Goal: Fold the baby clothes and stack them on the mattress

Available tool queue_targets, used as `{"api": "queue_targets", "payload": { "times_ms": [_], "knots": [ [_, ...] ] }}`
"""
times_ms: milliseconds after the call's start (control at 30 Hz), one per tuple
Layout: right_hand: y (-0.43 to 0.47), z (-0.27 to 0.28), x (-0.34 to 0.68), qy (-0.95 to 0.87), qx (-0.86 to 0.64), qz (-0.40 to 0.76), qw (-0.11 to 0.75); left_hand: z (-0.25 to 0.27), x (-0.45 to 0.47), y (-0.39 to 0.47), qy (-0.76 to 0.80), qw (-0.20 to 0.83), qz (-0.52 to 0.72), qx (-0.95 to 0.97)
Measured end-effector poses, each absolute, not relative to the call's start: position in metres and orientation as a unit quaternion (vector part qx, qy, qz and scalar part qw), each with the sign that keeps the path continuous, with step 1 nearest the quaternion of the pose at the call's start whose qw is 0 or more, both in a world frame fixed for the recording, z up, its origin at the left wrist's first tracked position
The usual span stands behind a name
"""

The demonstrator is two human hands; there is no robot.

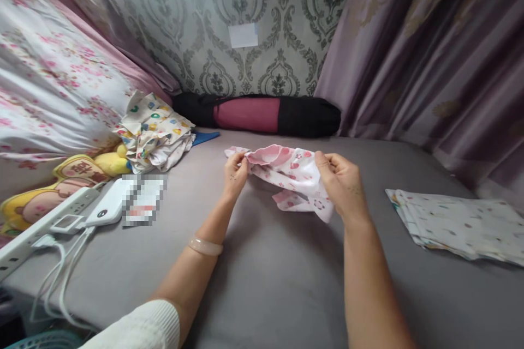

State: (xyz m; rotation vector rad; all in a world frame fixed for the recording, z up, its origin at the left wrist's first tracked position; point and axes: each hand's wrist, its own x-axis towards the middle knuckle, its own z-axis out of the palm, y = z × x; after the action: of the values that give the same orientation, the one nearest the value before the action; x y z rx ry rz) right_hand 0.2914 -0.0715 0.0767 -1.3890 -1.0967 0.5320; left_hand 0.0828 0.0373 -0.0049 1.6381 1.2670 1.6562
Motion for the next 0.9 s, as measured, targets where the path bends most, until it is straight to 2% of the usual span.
{"api": "queue_targets", "payload": {
  "times_ms": [233,400,500,733,900],
  "knots": [
    [-0.08,0.074,0.324,-0.546,-0.63,0.292,0.468,0.032,0.067,0.025,0.419,0.25,0.616,0.618],
    [-0.063,0.045,0.329,-0.627,-0.626,0.259,0.384,0.048,0.055,0.017,0.394,0.228,0.508,0.731],
    [-0.056,0.033,0.319,-0.642,-0.623,0.293,0.337,0.053,0.051,0.015,0.399,0.229,0.441,0.771],
    [-0.057,0.028,0.292,-0.661,-0.652,0.285,0.24,0.061,0.04,0.004,0.405,0.252,0.341,0.81],
    [-0.054,0.025,0.278,-0.704,-0.64,0.283,0.123,0.064,0.018,-0.003,0.398,0.259,0.288,0.832]
  ]
}}
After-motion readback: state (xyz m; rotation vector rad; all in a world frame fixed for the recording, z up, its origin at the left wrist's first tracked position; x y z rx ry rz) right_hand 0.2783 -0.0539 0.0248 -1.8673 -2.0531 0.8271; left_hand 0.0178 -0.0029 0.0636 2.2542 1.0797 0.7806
